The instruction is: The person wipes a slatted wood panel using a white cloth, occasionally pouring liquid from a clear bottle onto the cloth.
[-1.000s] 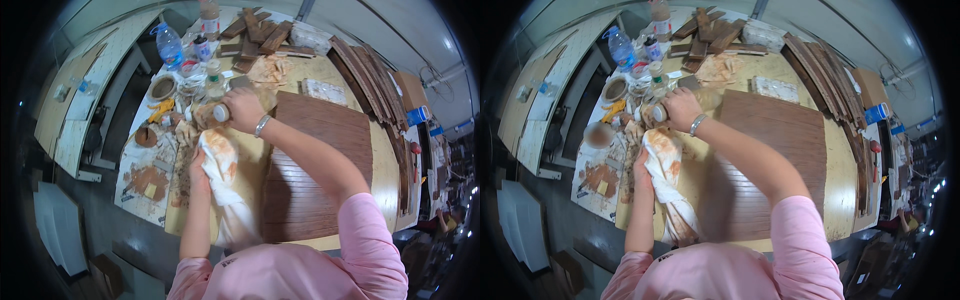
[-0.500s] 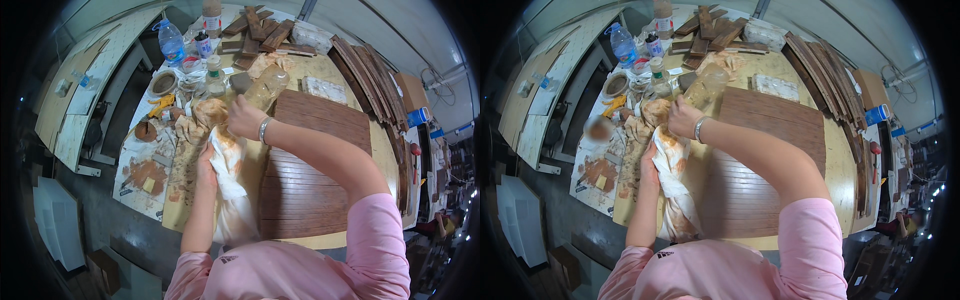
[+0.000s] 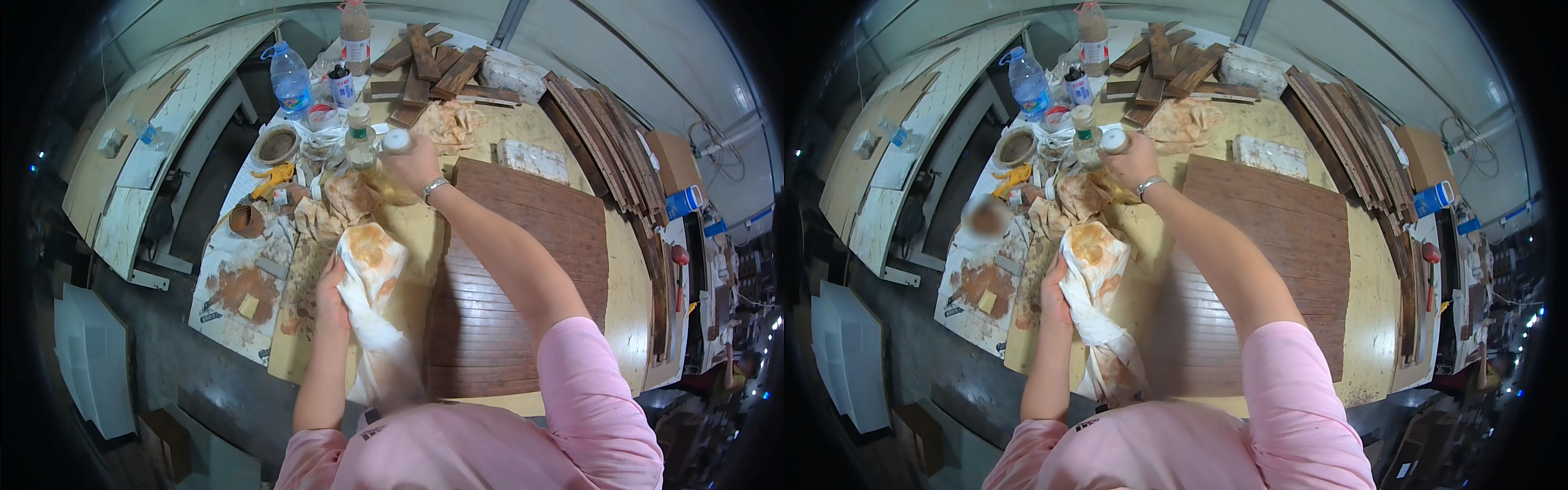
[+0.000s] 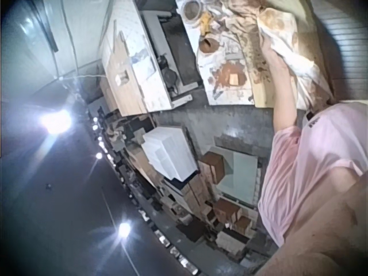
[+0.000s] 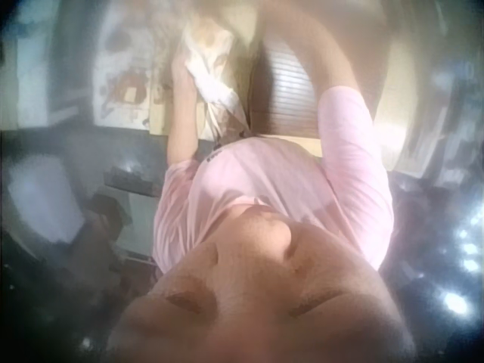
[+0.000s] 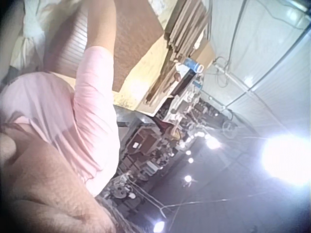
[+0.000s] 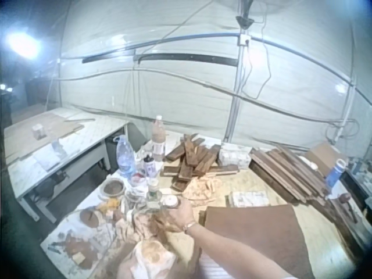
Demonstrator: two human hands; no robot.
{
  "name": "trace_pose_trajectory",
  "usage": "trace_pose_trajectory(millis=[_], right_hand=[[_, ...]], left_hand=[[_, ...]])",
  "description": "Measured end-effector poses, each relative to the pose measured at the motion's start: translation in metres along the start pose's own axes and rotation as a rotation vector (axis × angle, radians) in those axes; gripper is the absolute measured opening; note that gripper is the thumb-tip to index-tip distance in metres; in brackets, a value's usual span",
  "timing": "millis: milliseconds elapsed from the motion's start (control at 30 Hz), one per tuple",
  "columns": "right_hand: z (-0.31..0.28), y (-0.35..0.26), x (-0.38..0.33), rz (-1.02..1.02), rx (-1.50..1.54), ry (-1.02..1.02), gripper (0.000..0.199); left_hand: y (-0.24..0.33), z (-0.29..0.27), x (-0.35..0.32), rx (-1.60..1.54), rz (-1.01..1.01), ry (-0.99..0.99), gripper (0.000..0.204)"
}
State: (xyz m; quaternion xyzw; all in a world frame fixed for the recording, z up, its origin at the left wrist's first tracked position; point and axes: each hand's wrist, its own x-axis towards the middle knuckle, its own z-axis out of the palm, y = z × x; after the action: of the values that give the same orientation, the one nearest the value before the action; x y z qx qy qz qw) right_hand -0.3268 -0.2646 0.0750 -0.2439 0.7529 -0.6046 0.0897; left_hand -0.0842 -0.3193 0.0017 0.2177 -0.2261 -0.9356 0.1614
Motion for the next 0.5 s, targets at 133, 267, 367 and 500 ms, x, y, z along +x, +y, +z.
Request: trace_pose_trajectory(millis=[133,267,367,500], right_hand=[[-0.005,0.026,0.017,0.069,0.146,0.069,0.037],[-0.044,0.032,0.017,0.032,-0.008,-0.166,0.055],[-0.115,0.062,0.000,-0.068,-0.306,-0.142,0.073],[-0.275,0.124,-0.067,0.038,-1.010,0.055,0.074]], left_hand=[[-0.001,-0.004,-0.001,0.021,-0.016,-0.006,0.048],[-0.009,-0.004,-0.003,0.031,-0.063,-0.023,0.049],[-0.008,0.024,-0.005,0.051,-0.120,-0.079,0.048],[-0.017,0.060,0.013,0.106,-0.144,-0.176,0.045]])
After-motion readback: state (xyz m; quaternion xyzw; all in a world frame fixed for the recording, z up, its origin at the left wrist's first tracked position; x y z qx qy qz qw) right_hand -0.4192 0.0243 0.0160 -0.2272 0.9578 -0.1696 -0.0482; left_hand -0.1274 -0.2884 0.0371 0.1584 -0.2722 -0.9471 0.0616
